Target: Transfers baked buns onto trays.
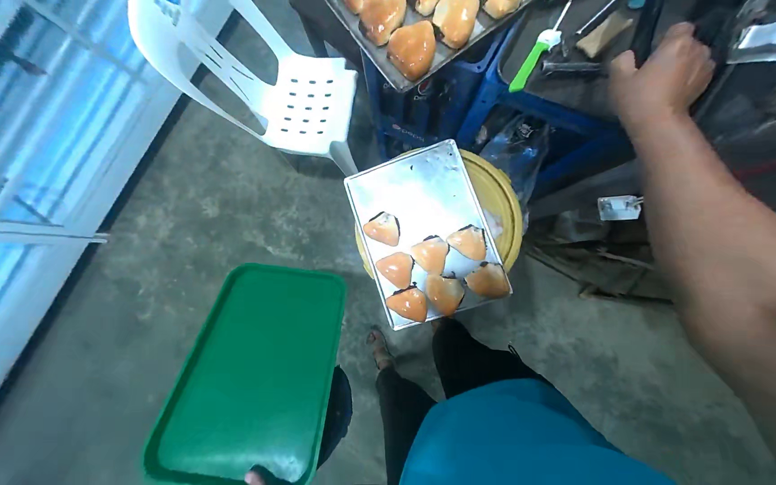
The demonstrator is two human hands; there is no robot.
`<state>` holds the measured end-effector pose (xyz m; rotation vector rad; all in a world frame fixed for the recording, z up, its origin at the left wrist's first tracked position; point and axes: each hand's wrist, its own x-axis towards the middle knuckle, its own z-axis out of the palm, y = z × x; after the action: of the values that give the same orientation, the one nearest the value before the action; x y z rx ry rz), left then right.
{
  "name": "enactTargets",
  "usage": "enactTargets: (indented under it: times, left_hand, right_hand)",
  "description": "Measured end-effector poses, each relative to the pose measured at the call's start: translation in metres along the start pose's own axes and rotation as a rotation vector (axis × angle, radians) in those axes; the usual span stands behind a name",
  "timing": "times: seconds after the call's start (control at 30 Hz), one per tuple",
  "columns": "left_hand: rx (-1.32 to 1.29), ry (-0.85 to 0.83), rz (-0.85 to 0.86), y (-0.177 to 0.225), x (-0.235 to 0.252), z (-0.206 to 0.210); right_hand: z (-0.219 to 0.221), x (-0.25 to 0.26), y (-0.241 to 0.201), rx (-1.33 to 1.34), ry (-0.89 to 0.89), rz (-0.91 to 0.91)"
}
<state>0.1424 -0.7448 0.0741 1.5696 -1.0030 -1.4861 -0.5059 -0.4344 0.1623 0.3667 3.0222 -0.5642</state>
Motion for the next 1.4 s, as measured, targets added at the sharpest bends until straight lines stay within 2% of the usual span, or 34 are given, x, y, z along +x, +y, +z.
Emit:
enactTargets:
  times: [0.13,0.2,0.23,0.27,0.33,0.4,0.43,0.57,0.67,0.73,0.93,1.17,1.27,1.4]
  left_hand:
    - [0.014,-0.070,-0.087,-0.014,0.055,-0.010]
    - [0.036,-0.114,-0.118,-0.011,0.079,-0.017]
    - [0.042,-0.138,-0.125,-0.010,0.091,-0.021]
    - [0.042,-0.159,-0.132,-0.010,0.103,-0.025]
    - [0.045,-0.189,-0.147,-0.011,0.121,-0.032]
    - [0.046,-0.227,-0.156,-0.012,0.137,-0.037]
    - [0.047,-0.241,-0.163,-0.013,0.143,-0.038]
    - [0.089,-0.257,-0.214,-0.022,0.157,-0.034]
    - [0.135,-0.249,-0.235,-0.037,0.165,-0.025]
    - [0.149,-0.262,-0.246,-0.047,0.170,-0.018]
    - [0.170,-0.307,-0.248,-0.055,0.178,-0.002]
    - [0.187,-0.361,-0.238,-0.042,0.203,-0.002]
    - [0.176,-0.397,-0.239,-0.033,0.220,0.007]
    - [0.172,-0.451,-0.245,-0.019,0.245,0.033]
  right_hand:
    - [-0.005,-0.085,0.020,0.275,0.125,-0.292]
    - [-0.017,-0.151,0.035,0.589,0.159,-0.357]
    - [-0.023,-0.190,0.040,0.800,0.111,-0.344]
    - [-0.026,-0.227,0.044,1.009,-0.016,-0.330]
    - [-0.013,-0.283,0.046,1.300,-0.359,-0.233]
    - [0.022,-0.315,0.037,1.333,-0.580,-0.059]
    - [0.042,-0.323,0.031,1.210,-0.615,-0.006]
    - [0.123,-0.316,0.008,0.325,-0.585,-0.124]
    - [0.175,-0.287,0.003,-0.112,-0.658,-0.154]
    - [0.201,-0.268,0.003,-0.272,-0.635,-0.195]
    - [0.244,-0.239,-0.008,-0.337,-0.578,-0.323]
    - [0.266,-0.204,-0.017,-0.368,-0.665,-0.355]
    - [0.270,-0.193,-0.003,-0.144,-0.730,-0.303]
    - [0.257,-0.203,-0.003,0.280,-0.865,-0.038]
